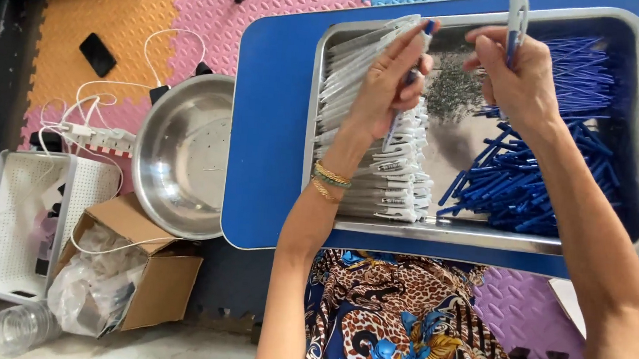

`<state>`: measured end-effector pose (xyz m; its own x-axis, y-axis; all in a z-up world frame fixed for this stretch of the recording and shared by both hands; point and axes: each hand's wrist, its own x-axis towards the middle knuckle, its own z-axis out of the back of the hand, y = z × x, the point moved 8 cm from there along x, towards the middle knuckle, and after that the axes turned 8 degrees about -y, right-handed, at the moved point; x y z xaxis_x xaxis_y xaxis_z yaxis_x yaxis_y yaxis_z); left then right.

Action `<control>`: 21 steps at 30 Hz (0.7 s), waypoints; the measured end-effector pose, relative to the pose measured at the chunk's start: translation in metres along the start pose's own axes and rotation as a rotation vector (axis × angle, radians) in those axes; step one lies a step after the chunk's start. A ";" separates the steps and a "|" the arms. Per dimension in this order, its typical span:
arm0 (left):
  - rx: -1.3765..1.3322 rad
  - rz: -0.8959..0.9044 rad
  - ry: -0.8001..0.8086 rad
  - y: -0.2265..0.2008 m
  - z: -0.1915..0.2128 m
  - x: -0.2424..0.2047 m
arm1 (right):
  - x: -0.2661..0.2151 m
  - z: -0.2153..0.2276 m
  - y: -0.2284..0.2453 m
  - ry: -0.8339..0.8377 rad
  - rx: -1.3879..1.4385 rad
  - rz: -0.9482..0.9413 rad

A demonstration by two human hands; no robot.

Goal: Assembling ballpoint pens by inserting ink refills into pen bodies and attaching caps.

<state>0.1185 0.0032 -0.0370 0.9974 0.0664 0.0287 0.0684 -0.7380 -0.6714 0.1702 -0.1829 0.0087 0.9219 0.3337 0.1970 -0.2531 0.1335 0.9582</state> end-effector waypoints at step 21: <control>-0.218 0.274 0.134 0.025 -0.020 -0.015 | -0.019 0.002 0.023 -0.084 0.218 0.133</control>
<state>0.1059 -0.0297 -0.0390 0.9726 -0.2313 -0.0236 -0.2124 -0.8425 -0.4950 0.1479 -0.1881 0.0271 0.9081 0.2551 0.3320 -0.3128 -0.1139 0.9430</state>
